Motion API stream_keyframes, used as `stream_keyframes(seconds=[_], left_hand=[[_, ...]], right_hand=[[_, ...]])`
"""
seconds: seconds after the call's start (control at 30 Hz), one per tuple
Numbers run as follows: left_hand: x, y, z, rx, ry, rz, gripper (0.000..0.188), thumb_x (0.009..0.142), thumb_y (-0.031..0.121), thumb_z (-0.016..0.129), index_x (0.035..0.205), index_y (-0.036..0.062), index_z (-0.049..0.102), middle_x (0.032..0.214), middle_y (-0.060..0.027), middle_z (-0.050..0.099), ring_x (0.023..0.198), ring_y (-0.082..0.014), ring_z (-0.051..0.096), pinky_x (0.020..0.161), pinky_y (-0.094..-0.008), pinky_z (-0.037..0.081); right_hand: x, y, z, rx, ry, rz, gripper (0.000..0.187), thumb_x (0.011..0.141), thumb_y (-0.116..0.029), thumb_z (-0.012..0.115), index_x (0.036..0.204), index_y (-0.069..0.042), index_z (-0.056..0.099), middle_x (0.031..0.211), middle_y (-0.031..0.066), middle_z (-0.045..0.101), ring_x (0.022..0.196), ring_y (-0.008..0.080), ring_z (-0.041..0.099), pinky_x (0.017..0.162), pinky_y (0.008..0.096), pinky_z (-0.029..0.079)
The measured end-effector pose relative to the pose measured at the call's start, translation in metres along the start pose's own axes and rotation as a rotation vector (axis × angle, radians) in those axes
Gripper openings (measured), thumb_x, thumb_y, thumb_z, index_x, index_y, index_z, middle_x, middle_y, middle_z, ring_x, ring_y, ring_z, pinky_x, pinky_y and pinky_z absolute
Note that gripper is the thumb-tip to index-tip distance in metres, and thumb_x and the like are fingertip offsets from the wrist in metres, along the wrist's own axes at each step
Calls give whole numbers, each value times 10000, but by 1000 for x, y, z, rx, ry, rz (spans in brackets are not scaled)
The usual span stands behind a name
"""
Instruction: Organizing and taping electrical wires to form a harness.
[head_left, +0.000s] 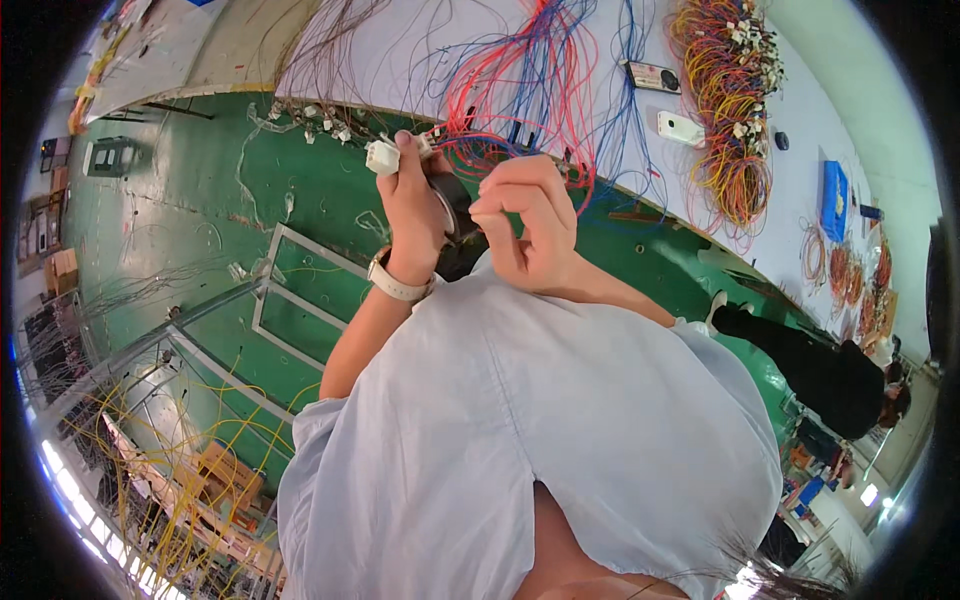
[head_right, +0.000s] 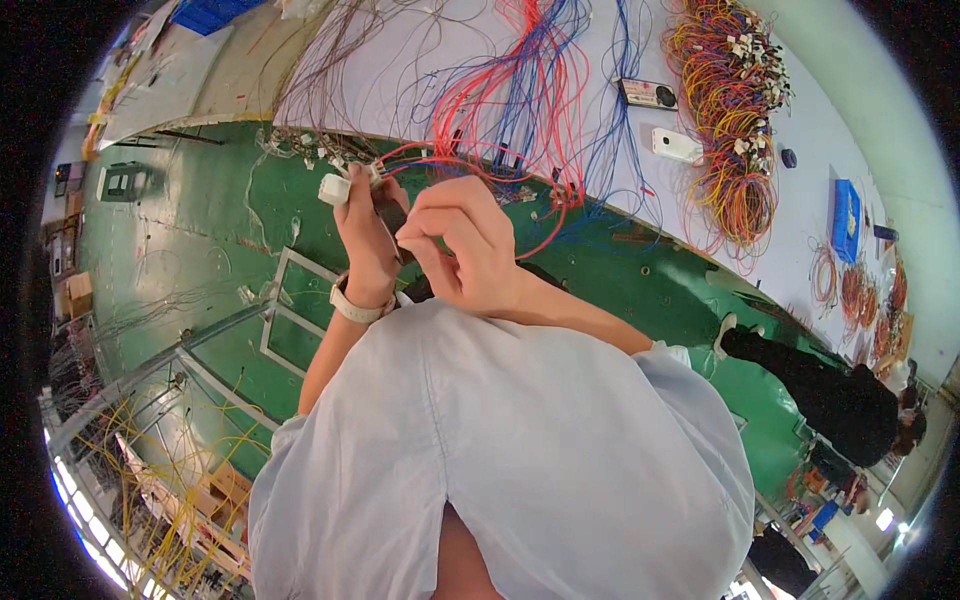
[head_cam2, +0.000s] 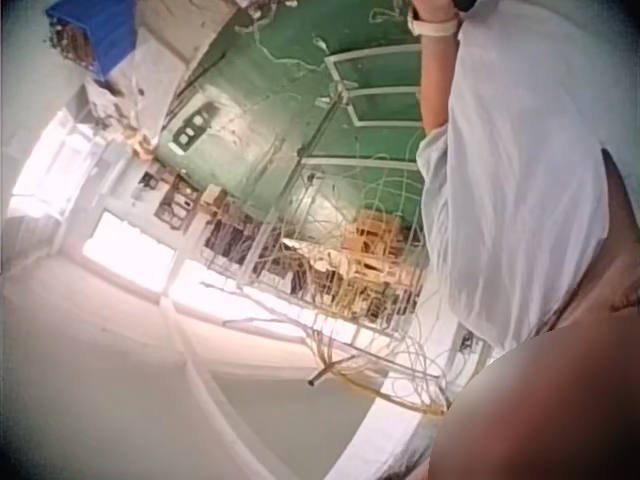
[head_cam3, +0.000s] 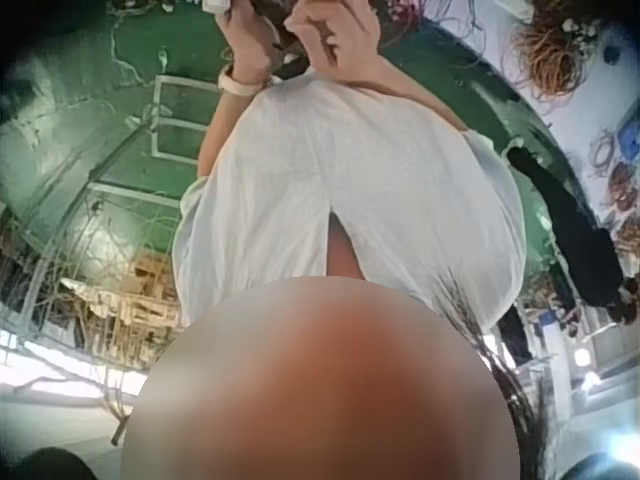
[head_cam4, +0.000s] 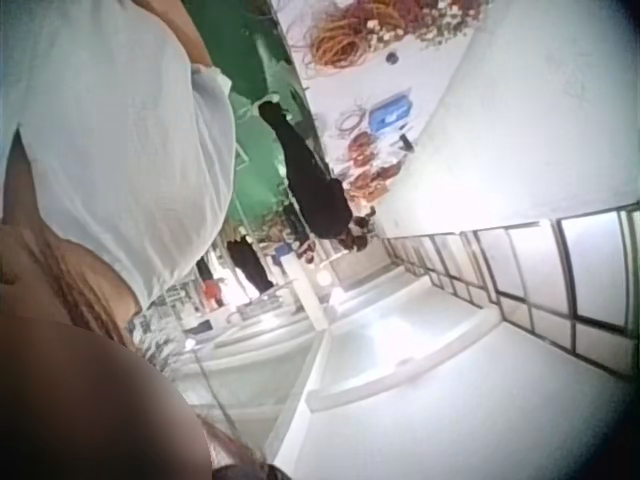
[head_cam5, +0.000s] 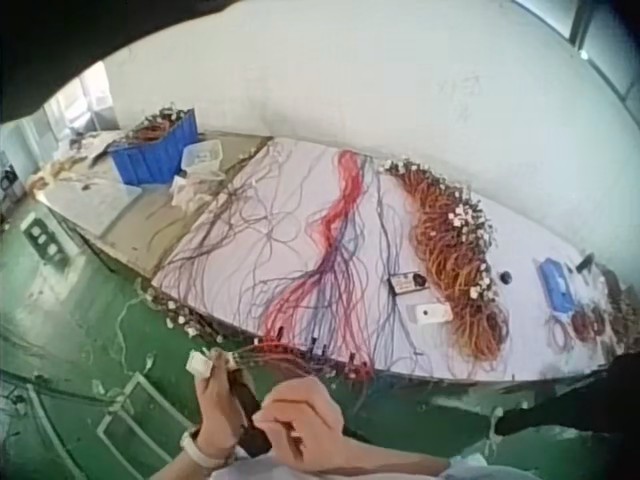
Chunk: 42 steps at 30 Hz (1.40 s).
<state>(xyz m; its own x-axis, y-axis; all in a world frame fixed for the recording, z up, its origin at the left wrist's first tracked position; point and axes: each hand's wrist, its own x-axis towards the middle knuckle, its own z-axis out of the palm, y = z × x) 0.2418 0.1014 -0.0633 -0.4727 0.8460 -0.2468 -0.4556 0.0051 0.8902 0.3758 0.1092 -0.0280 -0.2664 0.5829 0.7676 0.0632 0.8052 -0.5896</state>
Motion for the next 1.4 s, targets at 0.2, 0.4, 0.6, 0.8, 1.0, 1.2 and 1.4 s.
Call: stream_keyframes(seconds=[0.2,0.4,0.6,0.8,1.0,1.2,1.4], left_hand=[[-12,-6,4,76,-114,124,280,1012,267,428,850,52,501,752,19,510,664,-65,445,585,-222,387],[-13,-6,10,403,-152,301,191,1003,145,427,895,4,497,773,-24,512,697,-91,450,624,-258,406],[-16,-14,5,486,-158,353,215,1022,184,386,956,8,490,872,-25,509,787,-83,453,676,-240,408],[-25,-8,9,672,-174,513,128,955,79,439,933,-38,484,928,-146,494,775,-296,519,699,-363,433],[-26,-5,7,753,-163,554,121,932,71,465,924,-49,488,971,-156,496,808,-327,526,707,-377,434],[-21,-3,2,722,-235,526,95,922,73,483,904,-20,487,875,-175,512,732,-343,530,645,-386,432],[-19,6,-3,774,-331,383,78,926,92,492,902,18,496,678,-169,505,602,-356,501,575,-380,418]], right_hand=[[18,12,4,-106,51,17,98,795,74,586,871,14,565,874,126,577,714,209,596,629,290,467],[12,22,7,-118,-17,358,61,850,-30,625,871,-3,574,869,98,561,642,180,572,527,282,479],[8,28,9,-292,-50,358,112,817,-63,650,850,-42,545,858,79,558,570,247,595,471,340,466],[5,24,7,-215,-29,422,108,825,-77,650,849,-44,550,836,83,558,562,245,599,473,337,467],[4,22,8,-189,-75,472,92,839,-91,640,851,-34,568,835,91,569,590,243,614,508,343,483],[8,19,6,-101,-82,545,93,886,-98,616,884,-5,608,868,79,585,599,154,610,528,261,470],[9,21,4,-22,-101,641,114,845,-93,632,926,-14,621,869,112,606,584,219,607,539,308,490]])
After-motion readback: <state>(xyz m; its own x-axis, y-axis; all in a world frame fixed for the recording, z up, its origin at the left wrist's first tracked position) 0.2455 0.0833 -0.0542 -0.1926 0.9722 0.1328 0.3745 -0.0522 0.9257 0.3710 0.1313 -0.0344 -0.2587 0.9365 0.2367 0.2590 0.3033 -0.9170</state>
